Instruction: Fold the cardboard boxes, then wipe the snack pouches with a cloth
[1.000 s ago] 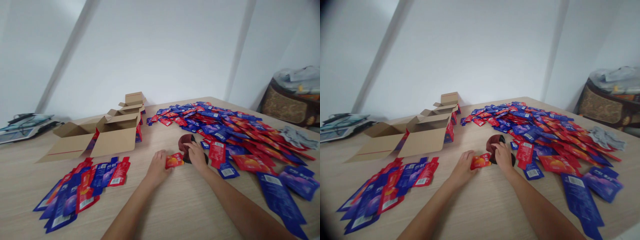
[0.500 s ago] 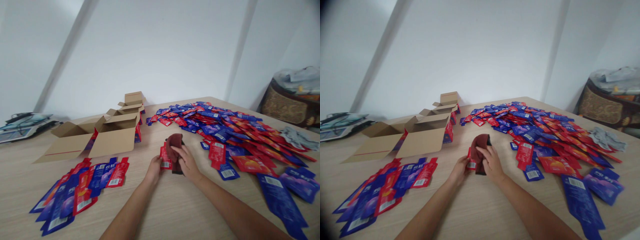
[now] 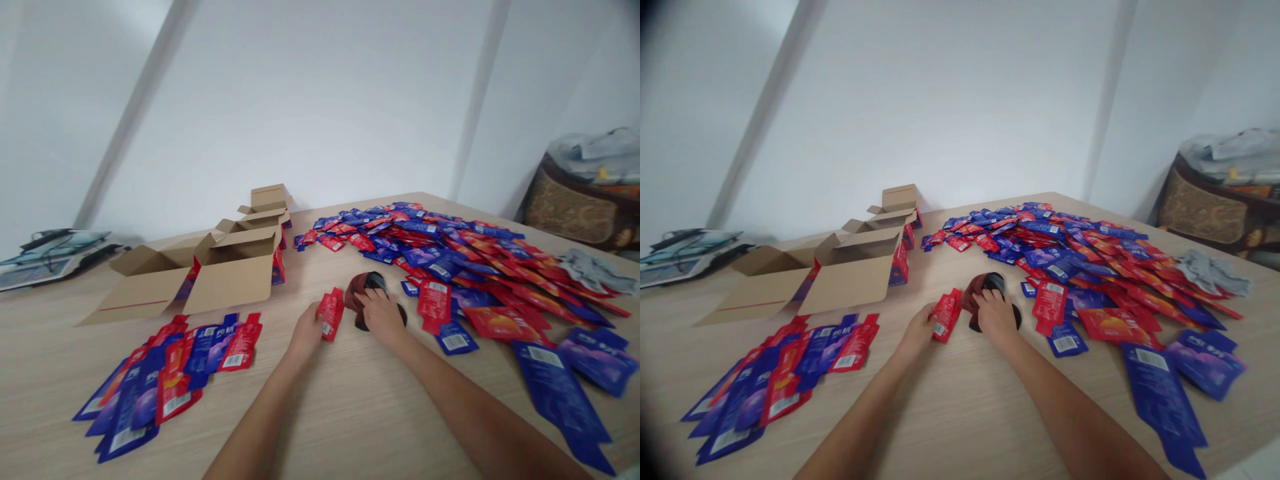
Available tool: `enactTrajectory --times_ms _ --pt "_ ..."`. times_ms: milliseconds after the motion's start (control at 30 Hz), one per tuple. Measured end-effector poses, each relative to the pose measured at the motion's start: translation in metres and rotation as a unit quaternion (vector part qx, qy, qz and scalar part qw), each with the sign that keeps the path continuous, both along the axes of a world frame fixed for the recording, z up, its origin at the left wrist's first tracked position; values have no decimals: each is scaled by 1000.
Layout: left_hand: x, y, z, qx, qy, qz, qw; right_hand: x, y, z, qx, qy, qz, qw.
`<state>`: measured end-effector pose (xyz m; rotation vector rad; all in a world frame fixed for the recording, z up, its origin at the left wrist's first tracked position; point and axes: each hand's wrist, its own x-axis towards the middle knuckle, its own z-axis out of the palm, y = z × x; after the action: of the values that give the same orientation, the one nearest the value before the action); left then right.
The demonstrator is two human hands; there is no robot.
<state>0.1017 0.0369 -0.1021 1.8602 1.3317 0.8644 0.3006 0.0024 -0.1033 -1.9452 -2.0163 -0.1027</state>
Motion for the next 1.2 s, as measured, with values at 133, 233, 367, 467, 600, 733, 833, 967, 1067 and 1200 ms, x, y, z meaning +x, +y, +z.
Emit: enactTrajectory --times_ms 133,233,367,467,600,733,833,967,1067,1200 --pt "-2 -10 1 222 218 -46 949 0 -2 -4 20 41 -21 999" --pt "2 -16 -1 225 328 -156 904 1 -1 -5 23 51 -19 998" --pt "0 -10 -1 167 463 -102 865 2 0 -6 25 58 -15 998" --pt "-13 -5 4 142 546 -14 826 2 0 -6 23 58 -14 998" --pt "-42 -5 13 124 604 76 784 2 -1 -4 21 57 -14 998" --pt "-79 -6 16 108 638 149 748 1 0 -3 13 55 -14 998" --pt "-106 -3 17 109 662 187 718 0 -1 -1 11 57 -13 998" --pt "-115 4 23 95 669 182 715 -1 -2 2 19 64 -13 998" --pt "-89 13 19 123 605 111 779 -3 0 2 21 69 -12 997" --pt "-28 38 -9 206 479 -3 853 -5 3 1 32 101 -14 994"
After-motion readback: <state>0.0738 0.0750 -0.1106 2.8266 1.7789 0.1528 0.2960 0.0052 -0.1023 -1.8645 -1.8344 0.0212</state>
